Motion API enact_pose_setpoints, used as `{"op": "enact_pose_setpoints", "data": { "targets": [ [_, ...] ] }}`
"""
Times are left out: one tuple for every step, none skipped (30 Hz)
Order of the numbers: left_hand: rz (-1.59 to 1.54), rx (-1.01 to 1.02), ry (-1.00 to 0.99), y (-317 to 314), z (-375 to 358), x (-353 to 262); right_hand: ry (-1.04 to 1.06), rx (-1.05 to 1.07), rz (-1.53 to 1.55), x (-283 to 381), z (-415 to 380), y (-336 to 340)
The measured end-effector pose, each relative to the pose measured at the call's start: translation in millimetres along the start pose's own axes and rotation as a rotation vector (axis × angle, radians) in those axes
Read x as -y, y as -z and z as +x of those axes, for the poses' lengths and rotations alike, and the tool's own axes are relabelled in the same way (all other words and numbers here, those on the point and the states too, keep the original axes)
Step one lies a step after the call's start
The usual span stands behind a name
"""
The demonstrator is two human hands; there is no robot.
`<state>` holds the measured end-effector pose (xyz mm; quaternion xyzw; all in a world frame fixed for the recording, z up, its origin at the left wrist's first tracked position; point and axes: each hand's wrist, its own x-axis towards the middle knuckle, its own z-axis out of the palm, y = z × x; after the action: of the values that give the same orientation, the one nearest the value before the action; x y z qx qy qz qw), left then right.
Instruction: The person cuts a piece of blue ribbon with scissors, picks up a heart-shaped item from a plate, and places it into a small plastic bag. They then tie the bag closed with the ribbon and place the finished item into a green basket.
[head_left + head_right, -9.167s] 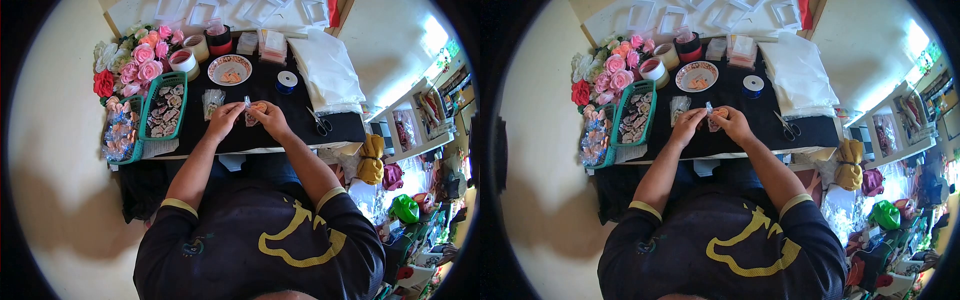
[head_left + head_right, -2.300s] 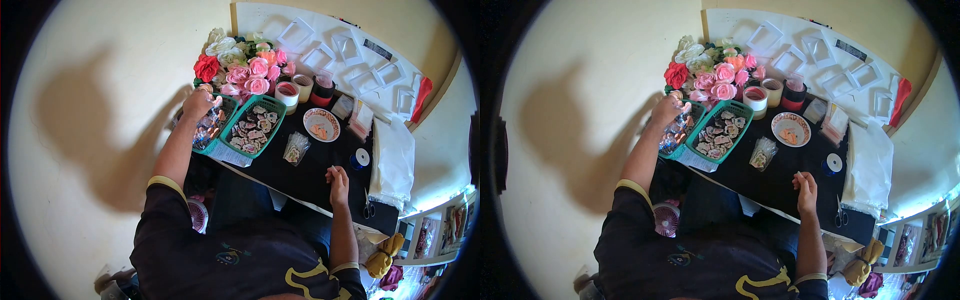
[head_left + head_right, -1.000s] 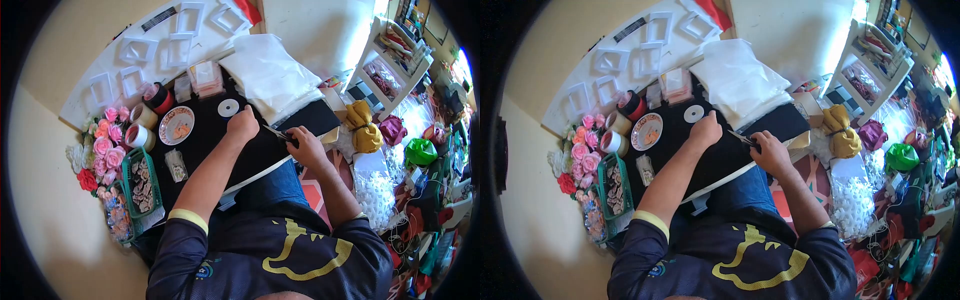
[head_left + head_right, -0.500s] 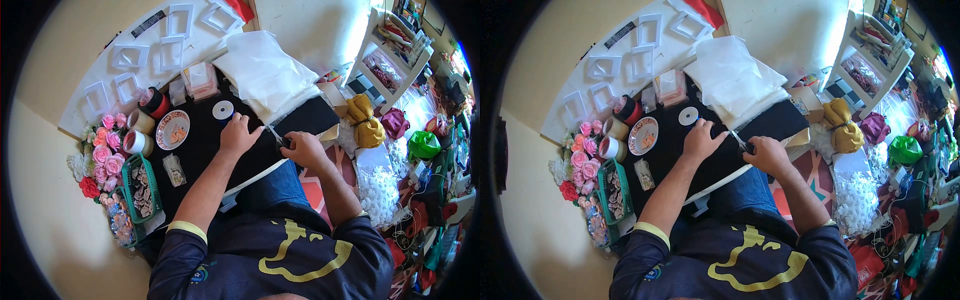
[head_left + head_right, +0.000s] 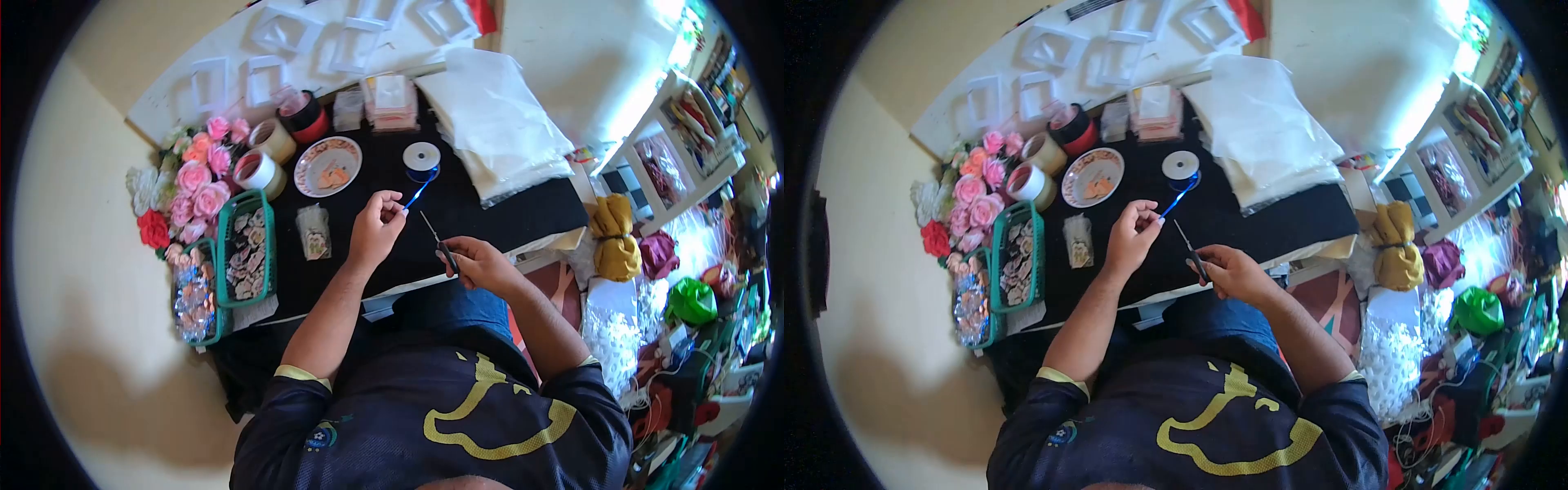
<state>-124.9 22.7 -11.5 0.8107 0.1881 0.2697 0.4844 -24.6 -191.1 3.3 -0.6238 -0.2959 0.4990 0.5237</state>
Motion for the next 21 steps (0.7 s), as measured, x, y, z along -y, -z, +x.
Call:
{"op": "enact_pose_setpoints", "data": {
  "targets": [
    [-0.057,-0.050,0.001,8.9,-4.0,-2.4,-0.001,0.023,-0.009,4.3,4.7,-5.8],
    [-0.059,-0.083,0.015,16.6,-7.4,-5.7,-0.021,0.030,-0.023,8.9,10.2,-11.0],
    [-0.056,-0.101,0.025,24.0,-11.4,-7.5,-0.044,0.035,-0.037,12.0,14.9,-16.9],
    [-0.022,-0.112,0.009,31.1,-12.7,-9.2,-0.043,0.050,-0.047,15.4,20.5,-22.7],
    [0.011,-0.120,-0.007,37.3,-14.9,-9.9,-0.058,0.066,-0.007,18.5,25.2,-29.3],
    [0.010,-0.135,-0.003,42.9,-17.2,-9.8,-0.073,0.080,0.033,21.5,29.7,-35.2],
    [0.024,-0.134,-0.028,48.3,-19.4,-9.4,-0.075,0.089,0.023,24.3,34.0,-40.5],
    [0.038,-0.133,-0.054,53.0,-21.4,-8.5,-0.104,0.095,0.021,26.7,38.3,-45.6],
    [0.035,-0.145,-0.051,56.8,-23.5,-7.1,-0.134,0.101,0.018,28.1,41.6,-49.8],
    [0.046,-0.145,-0.056,60.1,-25.9,-5.5,-0.137,0.108,0.009,28.2,44.3,-53.4],
    [0.055,-0.144,-0.059,62.7,-28.5,-3.5,-0.127,0.119,0.045,27.1,47.1,-56.6],
    [0.051,-0.154,-0.053,64.4,-31.4,-0.7,-0.119,0.128,0.082,25.1,49.5,-59.6],
    [0.048,-0.148,-0.043,65.4,-33.9,2.8,-0.126,0.134,0.073,21.9,52.8,-61.7],
    [0.044,-0.142,-0.033,66.4,-35.9,5.8,-0.116,0.126,0.105,18.3,56.7,-63.3],
    [0.038,-0.150,-0.025,67.3,-39.2,8.3,-0.109,0.118,0.138,15.7,58.0,-65.2],
    [0.021,-0.139,-0.019,68.5,-41.9,10.7,-0.118,0.122,0.129,15.3,57.8,-67.4],
    [0.004,-0.128,-0.018,69.9,-42.3,12.9,-0.106,0.117,0.109,16.0,58.5,-68.9],
    [-0.002,-0.136,-0.016,70.4,-42.4,16.5,-0.093,0.112,0.089,16.8,59.3,-70.1],
    [-0.100,-0.131,0.038,69.8,-43.9,21.4,-0.101,0.115,0.082,17.0,59.2,-71.2],
    [-0.199,-0.125,0.091,69.5,-44.7,25.0,-0.098,0.109,0.089,17.7,59.5,-71.9],
    [-0.206,-0.132,0.095,69.5,-45.6,27.3,-0.095,0.103,0.096,18.1,59.7,-72.4]
  ]
}}
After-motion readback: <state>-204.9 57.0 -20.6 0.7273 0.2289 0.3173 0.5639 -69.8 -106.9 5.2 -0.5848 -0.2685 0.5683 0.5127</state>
